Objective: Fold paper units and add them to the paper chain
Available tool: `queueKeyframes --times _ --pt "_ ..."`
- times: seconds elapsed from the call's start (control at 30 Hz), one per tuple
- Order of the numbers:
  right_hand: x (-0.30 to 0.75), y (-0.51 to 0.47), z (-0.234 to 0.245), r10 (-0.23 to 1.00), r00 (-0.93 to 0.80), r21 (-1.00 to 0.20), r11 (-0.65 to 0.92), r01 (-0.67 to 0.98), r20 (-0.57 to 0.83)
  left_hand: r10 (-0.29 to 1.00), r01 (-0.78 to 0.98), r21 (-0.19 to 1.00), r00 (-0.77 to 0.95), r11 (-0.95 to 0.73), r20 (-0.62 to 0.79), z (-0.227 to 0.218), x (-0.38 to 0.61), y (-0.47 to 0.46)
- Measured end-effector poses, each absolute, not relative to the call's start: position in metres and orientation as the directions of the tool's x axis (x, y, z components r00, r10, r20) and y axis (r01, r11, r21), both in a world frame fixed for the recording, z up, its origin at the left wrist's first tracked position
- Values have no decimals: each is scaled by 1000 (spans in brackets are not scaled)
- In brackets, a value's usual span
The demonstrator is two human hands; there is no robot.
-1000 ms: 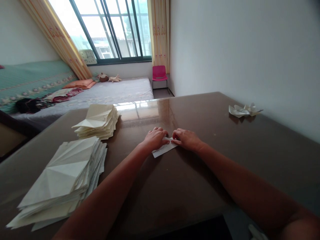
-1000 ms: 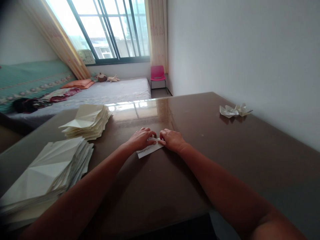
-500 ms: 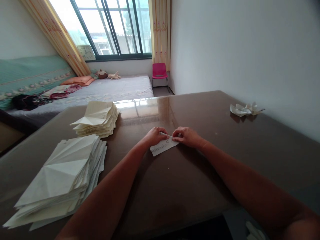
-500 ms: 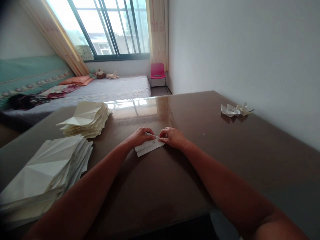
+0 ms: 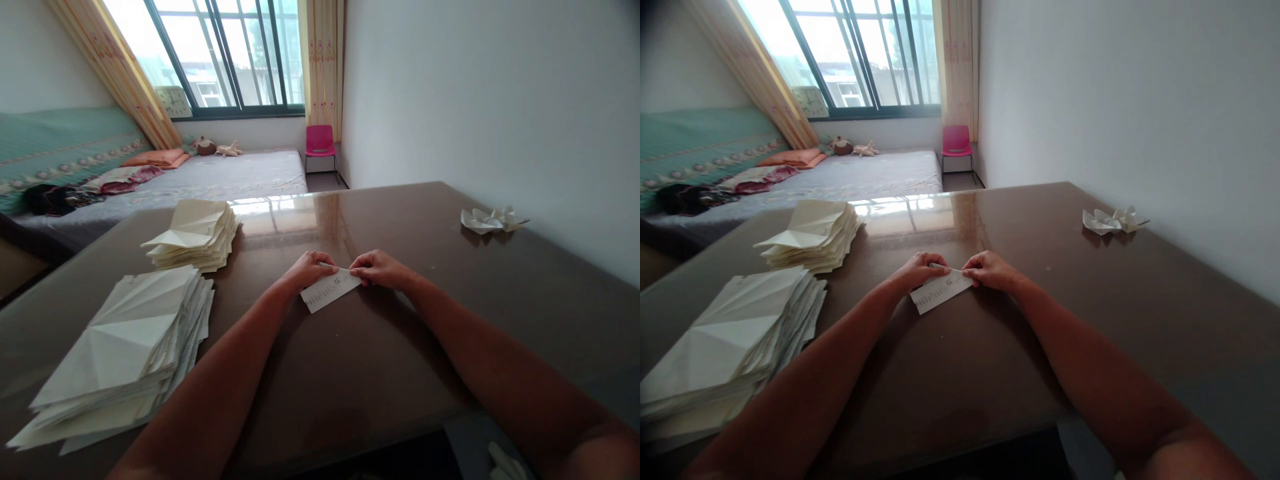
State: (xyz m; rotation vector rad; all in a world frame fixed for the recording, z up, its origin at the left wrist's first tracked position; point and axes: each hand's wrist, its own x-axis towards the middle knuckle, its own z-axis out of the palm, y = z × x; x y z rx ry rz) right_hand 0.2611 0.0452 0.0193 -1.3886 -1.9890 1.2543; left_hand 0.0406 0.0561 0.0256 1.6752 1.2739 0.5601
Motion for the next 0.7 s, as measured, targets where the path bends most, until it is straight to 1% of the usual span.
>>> queueKeyframes --times 0.1,0.23,0.3,0.37,0.47,0.57,0.7 --pt "261 45 22 889 -412 -886 15 464 -201 918 522 850 367 -67 -153 27 40 56" --pt "260 45 25 921 -322 -916 -81 393 -220 905 544 825 413 -151 -107 29 38 55" --pt "260 46 23 917 -347 -926 -60 374 -199 905 554 814 416 -174 -90 30 38 54" --pt "260 46 21 908 -395 -944 -5 330 -143 907 562 807 411 -179 -85 30 38 54" --pt "259 47 18 920 -383 -957 37 288 -80 904 563 812 413 -158 -110 30 39 53" --pt "259 48 16 922 -378 -948 45 316 -82 895 579 800 426 -159 -131 30 41 53" --pt "259 49 14 919 -389 -925 98 368 -57 893 619 761 433 -192 -127 31 42 52"
